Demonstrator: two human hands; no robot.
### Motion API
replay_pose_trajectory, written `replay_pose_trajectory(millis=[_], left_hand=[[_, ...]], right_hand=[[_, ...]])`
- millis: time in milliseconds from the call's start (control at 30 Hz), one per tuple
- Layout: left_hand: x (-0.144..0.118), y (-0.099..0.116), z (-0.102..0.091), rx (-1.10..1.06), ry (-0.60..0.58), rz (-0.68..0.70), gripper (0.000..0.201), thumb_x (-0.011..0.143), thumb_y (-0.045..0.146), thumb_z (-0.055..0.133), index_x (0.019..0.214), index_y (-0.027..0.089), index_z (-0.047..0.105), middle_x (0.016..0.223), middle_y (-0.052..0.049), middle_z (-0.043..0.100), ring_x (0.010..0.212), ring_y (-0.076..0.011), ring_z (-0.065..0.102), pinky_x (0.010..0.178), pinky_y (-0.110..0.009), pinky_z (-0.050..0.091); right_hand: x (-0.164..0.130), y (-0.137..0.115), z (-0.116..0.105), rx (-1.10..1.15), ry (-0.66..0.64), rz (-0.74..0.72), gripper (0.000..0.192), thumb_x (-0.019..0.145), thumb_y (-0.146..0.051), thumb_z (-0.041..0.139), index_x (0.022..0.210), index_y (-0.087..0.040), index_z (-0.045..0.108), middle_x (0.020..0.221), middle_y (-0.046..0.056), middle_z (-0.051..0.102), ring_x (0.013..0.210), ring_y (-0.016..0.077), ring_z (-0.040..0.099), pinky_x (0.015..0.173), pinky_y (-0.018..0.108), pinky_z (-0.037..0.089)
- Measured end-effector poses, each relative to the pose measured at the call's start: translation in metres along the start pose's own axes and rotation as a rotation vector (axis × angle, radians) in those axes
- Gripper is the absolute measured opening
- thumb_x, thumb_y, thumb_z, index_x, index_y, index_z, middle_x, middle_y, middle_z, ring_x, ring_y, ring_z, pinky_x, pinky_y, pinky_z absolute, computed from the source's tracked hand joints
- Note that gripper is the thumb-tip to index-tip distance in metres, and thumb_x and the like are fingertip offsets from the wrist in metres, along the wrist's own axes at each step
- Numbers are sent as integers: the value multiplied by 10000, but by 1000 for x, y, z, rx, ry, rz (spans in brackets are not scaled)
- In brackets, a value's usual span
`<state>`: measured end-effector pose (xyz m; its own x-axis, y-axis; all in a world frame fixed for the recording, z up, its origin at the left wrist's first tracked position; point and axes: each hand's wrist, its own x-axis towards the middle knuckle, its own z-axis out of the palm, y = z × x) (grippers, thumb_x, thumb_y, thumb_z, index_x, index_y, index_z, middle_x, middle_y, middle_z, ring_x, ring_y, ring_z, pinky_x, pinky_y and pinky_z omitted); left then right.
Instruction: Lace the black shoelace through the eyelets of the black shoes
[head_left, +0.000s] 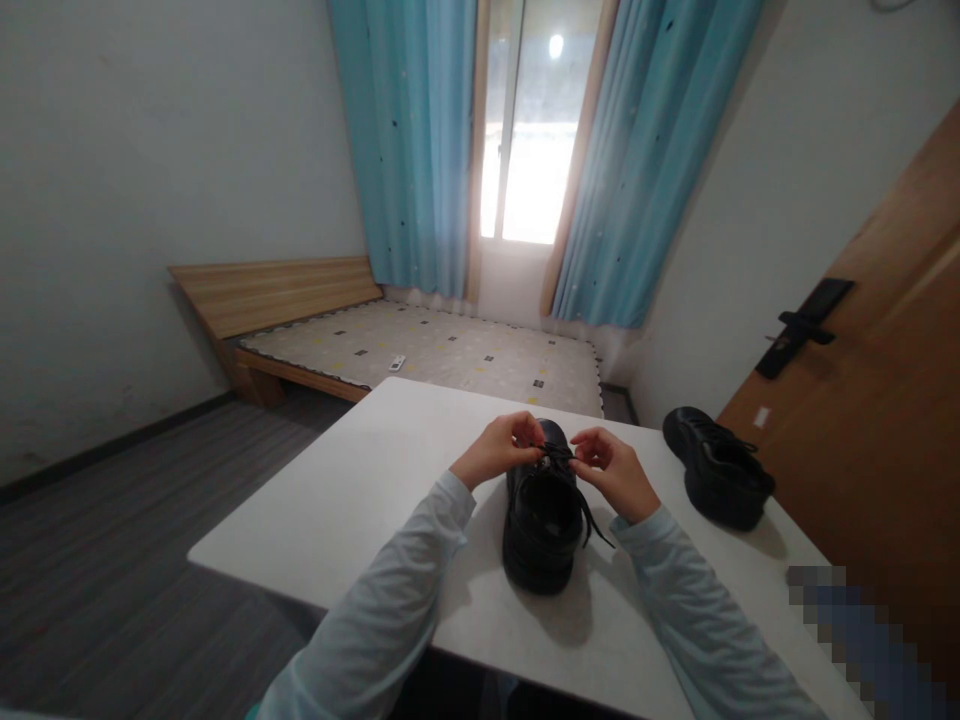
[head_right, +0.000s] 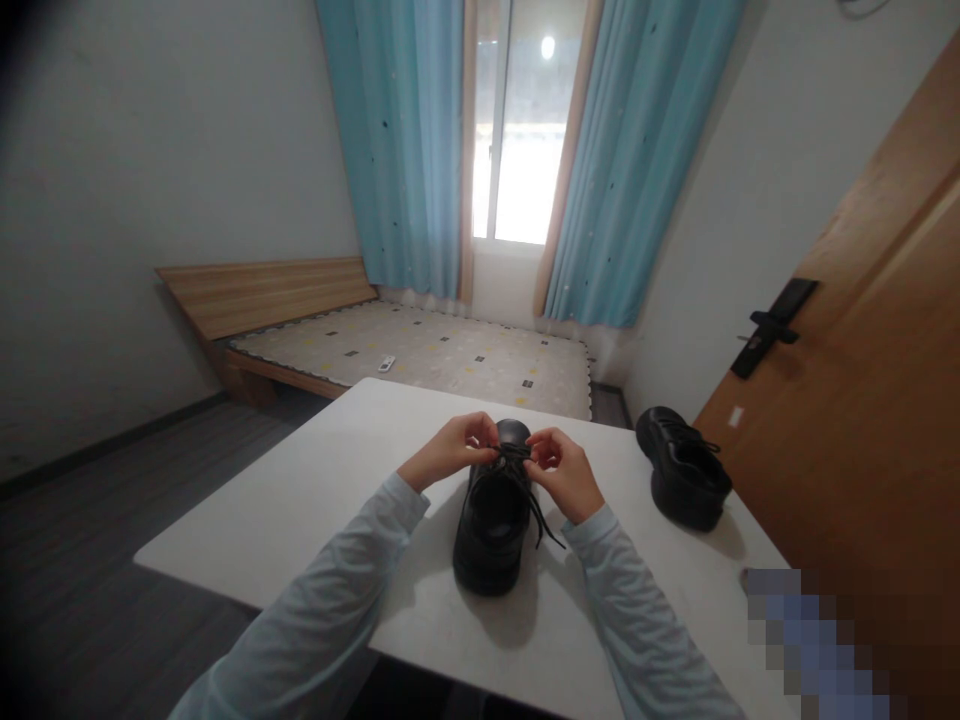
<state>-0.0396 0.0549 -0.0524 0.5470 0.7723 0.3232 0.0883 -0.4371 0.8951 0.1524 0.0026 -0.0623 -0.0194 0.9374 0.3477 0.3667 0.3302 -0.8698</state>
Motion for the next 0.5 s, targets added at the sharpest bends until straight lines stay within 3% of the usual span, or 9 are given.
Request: replay_pose_trajectory(millis=[200, 500], left_hand=[[1, -3, -2, 143, 92, 43, 122, 615, 99, 594, 729, 140, 577, 705, 23, 592, 635, -85, 516, 636, -213, 398], [0, -4, -2, 264, 128, 59, 135, 613, 89, 569, 730, 151, 590, 712, 24, 609, 660, -93, 531, 653, -212, 417]], right_hand=[[-1, -5, 1, -265, 17, -92, 138, 680, -209, 595, 811, -166, 609, 661, -2, 561, 629, 141, 532, 619, 285, 442], [-1, -5, -1, -646, 65, -288, 99, 691, -155, 542, 729, -174, 632, 682, 21, 561, 621, 149, 505, 619, 283, 402]])
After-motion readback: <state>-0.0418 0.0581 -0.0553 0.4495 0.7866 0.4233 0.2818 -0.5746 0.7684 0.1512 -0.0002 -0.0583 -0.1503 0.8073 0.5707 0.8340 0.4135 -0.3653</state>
